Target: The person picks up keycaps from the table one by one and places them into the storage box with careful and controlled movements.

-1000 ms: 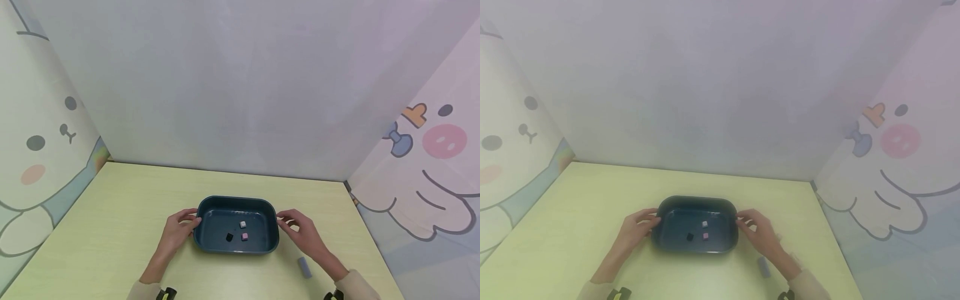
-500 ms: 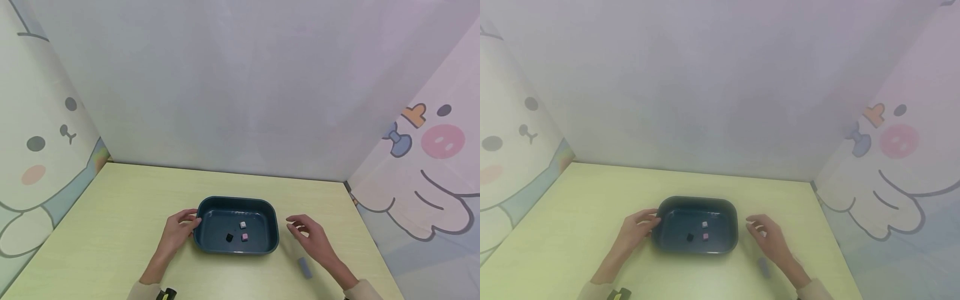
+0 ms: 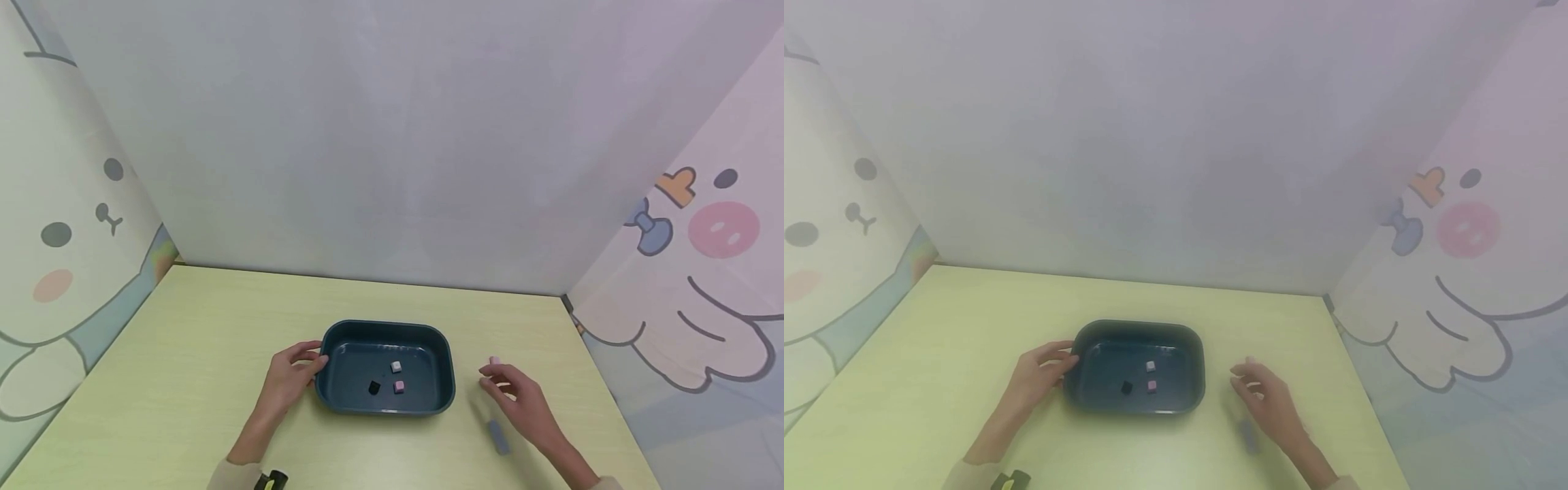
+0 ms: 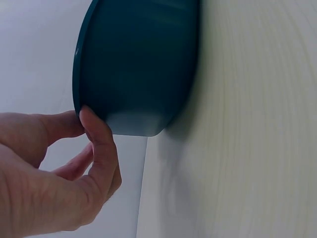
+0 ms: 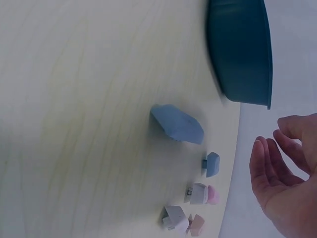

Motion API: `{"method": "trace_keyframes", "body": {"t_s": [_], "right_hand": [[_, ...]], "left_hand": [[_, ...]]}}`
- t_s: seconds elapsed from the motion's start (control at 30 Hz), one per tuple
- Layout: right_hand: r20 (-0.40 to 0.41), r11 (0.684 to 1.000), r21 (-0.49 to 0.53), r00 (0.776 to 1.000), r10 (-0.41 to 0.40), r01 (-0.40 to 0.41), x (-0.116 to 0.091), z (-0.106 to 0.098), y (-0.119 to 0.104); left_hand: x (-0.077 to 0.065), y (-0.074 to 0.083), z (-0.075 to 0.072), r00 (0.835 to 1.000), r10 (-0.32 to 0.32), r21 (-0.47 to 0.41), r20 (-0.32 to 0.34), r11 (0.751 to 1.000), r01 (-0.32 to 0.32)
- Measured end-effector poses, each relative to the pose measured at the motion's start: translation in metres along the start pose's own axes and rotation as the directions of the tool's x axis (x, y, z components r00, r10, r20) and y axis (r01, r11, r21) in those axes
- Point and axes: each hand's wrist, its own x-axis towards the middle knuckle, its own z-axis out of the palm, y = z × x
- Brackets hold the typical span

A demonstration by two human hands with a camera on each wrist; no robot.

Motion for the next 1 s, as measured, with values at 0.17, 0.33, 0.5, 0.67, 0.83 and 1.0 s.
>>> {"method": "trace_keyframes", "body": {"t_s": [0.17,0.33,0.5,0.67,0.83,1.0], "right_hand": [[0.019,0.996,0.003,0.996,0.087,-0.087,-0.006,-0.001,0.002],[0.017,0.987,-0.001,0.987,0.162,-0.162,-0.011,-0.002,0.003],[0.011,0.985,0.012,0.985,0.17,-0.17,-0.016,-0.002,0.006],[0.015,0.979,0.029,0.979,0.204,-0.204,-0.023,-0.001,0.009],[0.014,0.965,0.021,0.965,0.261,-0.261,-0.028,0.0,0.01],[0.017,0.962,0.012,0.962,0.273,-0.274,-0.033,0.001,0.012]], "left_hand": [[0.001,-0.001,-0.001,1.0,-0.001,-0.009,0.003,1.0,0.001],[0.001,-0.001,-0.001,1.0,-0.002,-0.016,0.006,1.0,0.002],[0.001,-0.001,-0.001,1.0,-0.004,-0.018,0.007,1.0,0.004],[0.001,-0.001,-0.001,1.0,-0.004,-0.019,0.004,1.0,0.004],[0.0,0.0,-0.001,1.0,-0.003,-0.01,0.003,1.0,0.003],[0.0,0.0,-0.001,1.0,-0.01,-0.018,-0.001,1.0,0.01]]}}
